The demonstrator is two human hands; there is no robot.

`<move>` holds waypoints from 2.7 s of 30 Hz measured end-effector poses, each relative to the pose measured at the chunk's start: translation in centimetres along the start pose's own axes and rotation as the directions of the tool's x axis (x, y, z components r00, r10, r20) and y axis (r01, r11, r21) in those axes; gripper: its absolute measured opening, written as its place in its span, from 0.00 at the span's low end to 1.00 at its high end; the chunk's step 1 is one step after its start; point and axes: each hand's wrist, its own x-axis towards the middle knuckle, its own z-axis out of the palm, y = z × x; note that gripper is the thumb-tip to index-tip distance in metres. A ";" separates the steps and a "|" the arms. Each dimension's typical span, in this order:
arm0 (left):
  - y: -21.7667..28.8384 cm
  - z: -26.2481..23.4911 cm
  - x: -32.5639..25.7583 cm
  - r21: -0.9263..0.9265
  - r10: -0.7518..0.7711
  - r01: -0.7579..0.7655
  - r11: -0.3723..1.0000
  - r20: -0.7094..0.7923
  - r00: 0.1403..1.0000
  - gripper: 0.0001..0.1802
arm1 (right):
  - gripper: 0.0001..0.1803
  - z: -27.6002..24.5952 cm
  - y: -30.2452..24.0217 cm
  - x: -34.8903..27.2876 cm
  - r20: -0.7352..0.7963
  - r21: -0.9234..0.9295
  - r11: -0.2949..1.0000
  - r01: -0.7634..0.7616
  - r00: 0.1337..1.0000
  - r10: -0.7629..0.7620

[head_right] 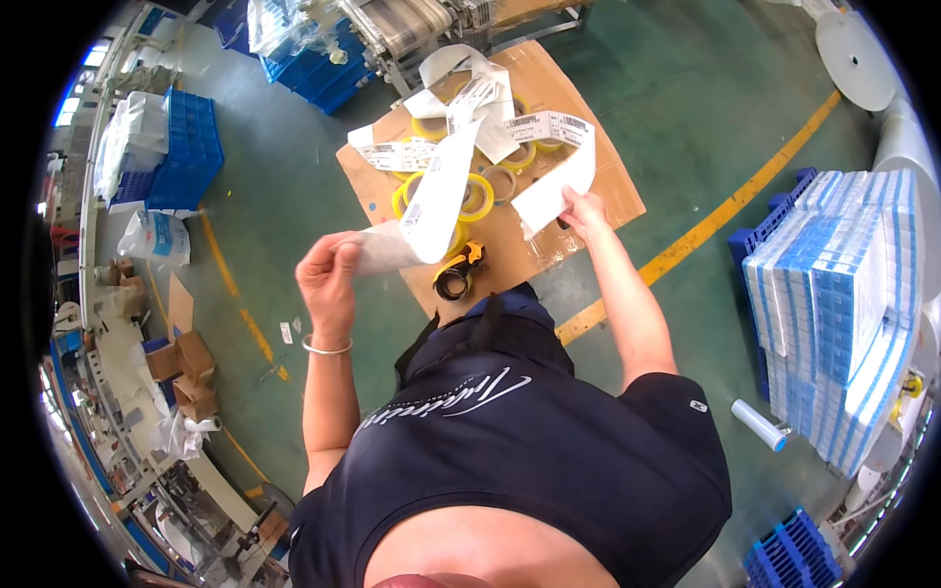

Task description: The person folds and separates strips of printed labels by hand, then applies the labels onto rolls of yellow tape placed on a cardboard sheet.

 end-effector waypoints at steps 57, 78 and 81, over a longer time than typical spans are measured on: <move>9.4 -3.6 1.7 -0.050 0.295 -0.299 0.953 -0.074 0.953 0.17 | 0.14 25.7 -15.6 -29.4 0.619 0.228 -0.204 0.952 -0.304 -0.724; 9.0 -6.7 0.3 -0.064 -0.078 0.104 0.993 0.322 0.943 0.14 | 0.14 26.2 -19.3 -26.4 0.484 0.061 -0.672 0.738 -0.611 -0.626; 9.4 -6.6 -0.7 -0.021 0.265 -0.269 0.963 0.266 0.927 0.18 | 0.15 25.9 -18.6 -26.1 0.533 0.043 -0.616 0.787 -0.539 -0.652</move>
